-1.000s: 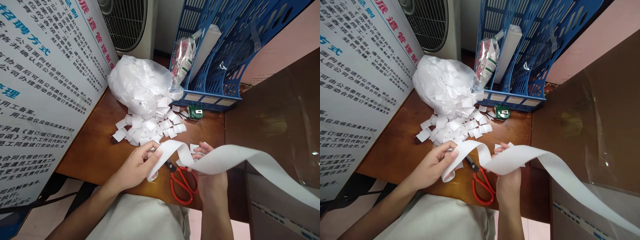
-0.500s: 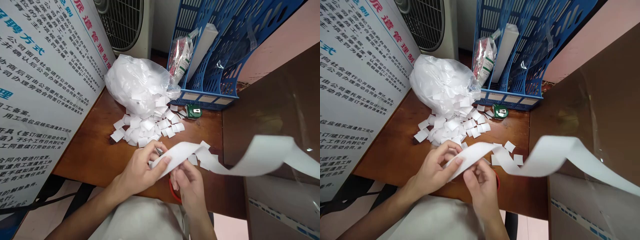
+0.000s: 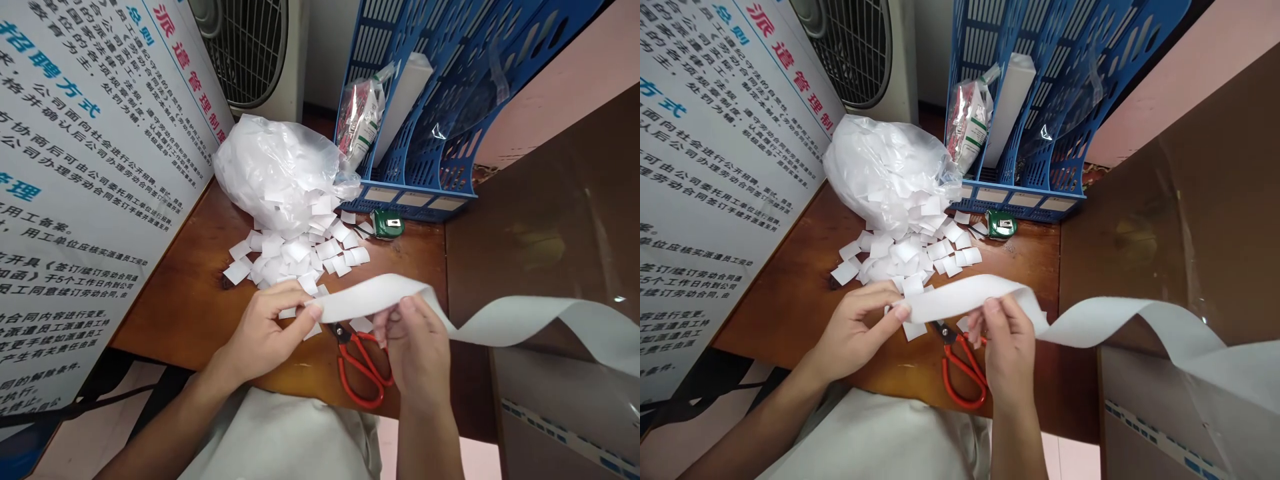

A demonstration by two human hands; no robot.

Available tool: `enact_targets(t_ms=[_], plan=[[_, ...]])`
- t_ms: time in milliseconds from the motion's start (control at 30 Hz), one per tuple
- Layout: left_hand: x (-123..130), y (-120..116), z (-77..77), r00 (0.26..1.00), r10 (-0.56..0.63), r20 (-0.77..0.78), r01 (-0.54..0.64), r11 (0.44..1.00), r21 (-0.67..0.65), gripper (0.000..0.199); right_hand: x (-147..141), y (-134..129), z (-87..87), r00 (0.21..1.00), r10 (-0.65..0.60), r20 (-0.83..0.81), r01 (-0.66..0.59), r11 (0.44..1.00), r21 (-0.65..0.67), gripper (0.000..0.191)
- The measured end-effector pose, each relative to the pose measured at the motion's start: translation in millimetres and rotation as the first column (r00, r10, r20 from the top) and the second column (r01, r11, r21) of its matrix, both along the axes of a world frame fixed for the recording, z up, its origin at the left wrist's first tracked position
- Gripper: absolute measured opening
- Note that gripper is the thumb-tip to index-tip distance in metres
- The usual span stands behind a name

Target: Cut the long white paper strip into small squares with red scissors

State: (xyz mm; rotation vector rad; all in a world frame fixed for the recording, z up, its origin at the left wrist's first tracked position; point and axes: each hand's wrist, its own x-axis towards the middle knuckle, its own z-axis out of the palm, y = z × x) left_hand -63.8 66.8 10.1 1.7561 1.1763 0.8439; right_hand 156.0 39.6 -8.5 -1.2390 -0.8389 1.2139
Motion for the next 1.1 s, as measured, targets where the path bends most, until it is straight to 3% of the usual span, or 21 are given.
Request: enact_targets(t_ms=[67,100,167,233,300,333,400,500,667,733,800,867,900,967,1033,1100], plan=[[-2,5,2.2,0.993,0.114,-0.043,-0.111,0.991,0.073,0.023,-8,-5,1.3,0.954,0.231,0.194,-0.227,0.973,-0.042,0.024],[-4,8,2.6,0.987,0.154,-0.056,-0.150,0.987,0.065,0.023,-14,-8,1.8,0.886,0.319,0.336,-0.311,0.947,-0.079,0.020],[-7,12,1.8,0.980,0.190,-0.065,-0.191,0.982,-0.008,0.024,-31,-14,1.1,0.644,0.407,0.648,-0.407,0.899,-0.159,0.014],[-9,15,-1.0,0.977,0.205,-0.053,-0.209,0.973,-0.095,0.026,-49,-17,-2.5,0.347,0.377,0.859,-0.440,0.874,-0.205,0.010],[-10,16,-4.5,0.976,0.214,-0.033,-0.216,0.963,-0.159,0.026,-64,-18,-7.3,0.130,0.334,0.934,-0.434,0.866,-0.249,0.016],[-11,16,-6.2,0.977,0.211,-0.028,-0.213,0.960,-0.180,0.025,-69,-17,-9.3,0.068,0.325,0.943,-0.426,0.864,-0.267,0.023],[-10,16,-8.9,0.979,0.203,-0.034,-0.206,0.958,-0.202,0.025,-76,-15,-11.7,0.019,0.317,0.948,-0.423,0.862,-0.279,0.039],[-9,15,-9.9,0.979,0.197,-0.057,-0.205,0.958,-0.198,0.022,-79,-12,-12.6,0.017,0.306,0.952,-0.435,0.859,-0.268,0.045],[-10,12,-6.4,0.980,0.177,0.087,-0.144,0.943,-0.301,0.020,-70,-15,-9.0,0.069,0.289,0.955,-0.484,0.847,-0.221,0.021],[-9,11,-5.1,0.965,0.174,0.196,-0.086,0.918,-0.387,0.017,-58,-20,-2.0,0.252,0.278,0.927,-0.514,0.850,-0.115,0.022],[-6,10,-4.2,0.947,0.172,0.272,-0.029,0.889,-0.458,0.020,-43,-24,8.1,0.582,0.241,0.777,-0.475,0.876,0.084,0.023],[-1,8,-3.6,0.941,0.161,0.296,0.006,0.870,-0.493,0.023,-30,-28,18.2,0.824,0.195,0.532,-0.374,0.893,0.252,0.022],[3,7,-3.3,0.944,0.147,0.296,0.021,0.867,-0.497,0.023,-26,-29,22.2,0.884,0.179,0.432,-0.330,0.893,0.306,0.020],[11,4,-2.6,0.953,0.098,0.288,0.058,0.871,-0.488,0.022,-22,-29,27.1,0.930,0.126,0.345,-0.255,0.897,0.360,0.019],[18,0,-1.7,0.952,0.037,0.304,0.117,0.874,-0.471,0.019,-26,-28,27.7,0.929,0.028,0.369,-0.156,0.934,0.322,0.018],[23,-2,-0.5,0.940,-0.016,0.342,0.181,0.870,-0.458,0.018,-33,-26,25.0,0.923,-0.040,0.382,-0.054,0.971,0.233,0.031]])
